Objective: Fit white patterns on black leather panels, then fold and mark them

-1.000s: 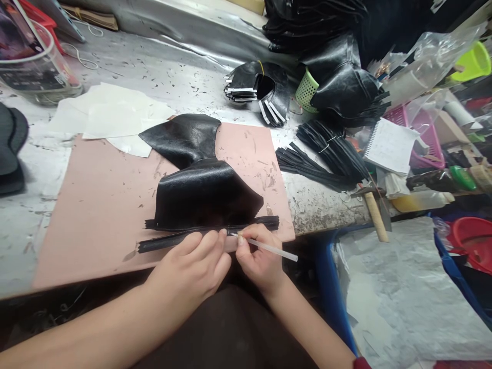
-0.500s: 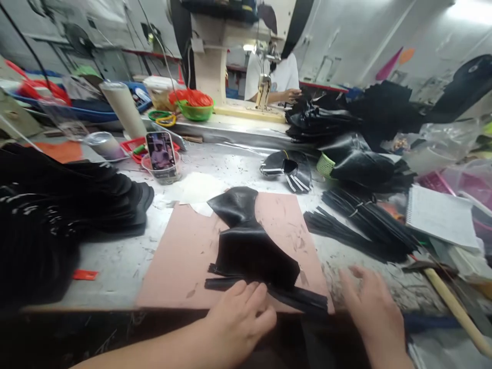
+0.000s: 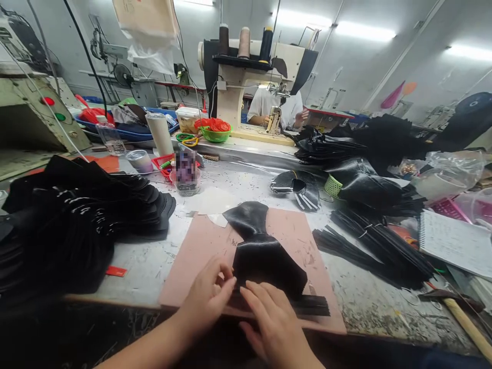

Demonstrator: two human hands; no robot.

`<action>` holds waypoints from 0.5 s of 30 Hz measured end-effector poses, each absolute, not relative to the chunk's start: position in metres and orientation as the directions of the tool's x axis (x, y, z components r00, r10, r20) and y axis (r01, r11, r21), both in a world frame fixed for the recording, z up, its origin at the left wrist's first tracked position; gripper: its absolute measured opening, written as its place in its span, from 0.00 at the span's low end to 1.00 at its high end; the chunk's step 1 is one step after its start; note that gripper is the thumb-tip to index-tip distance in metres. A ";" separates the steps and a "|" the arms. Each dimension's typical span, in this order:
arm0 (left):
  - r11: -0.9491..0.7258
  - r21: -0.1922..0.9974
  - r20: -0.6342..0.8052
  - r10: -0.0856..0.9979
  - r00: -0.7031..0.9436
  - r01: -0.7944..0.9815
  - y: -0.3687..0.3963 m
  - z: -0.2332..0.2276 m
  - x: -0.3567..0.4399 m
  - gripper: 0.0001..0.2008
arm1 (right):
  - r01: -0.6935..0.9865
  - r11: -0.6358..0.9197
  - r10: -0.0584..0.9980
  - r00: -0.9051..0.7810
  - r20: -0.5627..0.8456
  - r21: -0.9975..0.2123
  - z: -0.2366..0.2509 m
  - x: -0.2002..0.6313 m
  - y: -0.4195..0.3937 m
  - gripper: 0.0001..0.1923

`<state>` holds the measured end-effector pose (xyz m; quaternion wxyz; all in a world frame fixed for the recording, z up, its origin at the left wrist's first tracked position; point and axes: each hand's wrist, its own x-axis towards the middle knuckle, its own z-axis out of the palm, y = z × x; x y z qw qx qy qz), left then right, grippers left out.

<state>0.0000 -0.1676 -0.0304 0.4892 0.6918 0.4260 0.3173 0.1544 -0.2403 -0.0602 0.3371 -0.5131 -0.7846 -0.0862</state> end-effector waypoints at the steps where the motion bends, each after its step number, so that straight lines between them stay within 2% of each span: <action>1: -0.109 0.937 -0.031 0.921 0.389 0.332 -0.162 -0.033 -0.004 0.03 | 0.872 0.458 0.742 -0.268 0.615 -0.172 -0.065 0.152 -0.240 0.15; 4: 0.122 0.941 -0.238 0.901 0.362 0.315 -0.150 -0.040 -0.005 0.14 | 0.857 0.501 0.681 -0.306 0.665 -0.119 -0.073 0.148 -0.240 0.12; 6: 0.311 0.918 -0.388 0.830 0.400 0.245 -0.149 -0.042 0.003 0.22 | 0.836 0.532 0.646 -0.299 0.703 -0.133 -0.072 0.147 -0.241 0.11; 8: 0.427 0.878 -0.479 0.770 0.421 0.218 -0.152 -0.043 0.015 0.29 | 0.810 0.560 0.620 -0.269 0.737 -0.175 -0.067 0.149 -0.244 0.10; 11: 0.427 0.877 -0.480 0.780 0.402 0.220 -0.159 -0.047 0.033 0.33 | 0.754 0.565 0.632 -0.135 0.763 -0.335 -0.059 0.157 -0.255 0.08; 13: 0.376 0.905 -0.424 0.820 0.384 0.196 -0.163 -0.050 0.040 0.33 | 0.733 0.483 0.657 0.059 0.752 -0.480 -0.057 0.164 -0.266 0.07; 15: 0.376 0.908 -0.418 0.809 0.412 0.184 -0.168 -0.051 0.046 0.32 | 0.722 0.356 0.608 0.303 0.733 -0.594 -0.059 0.168 -0.279 0.05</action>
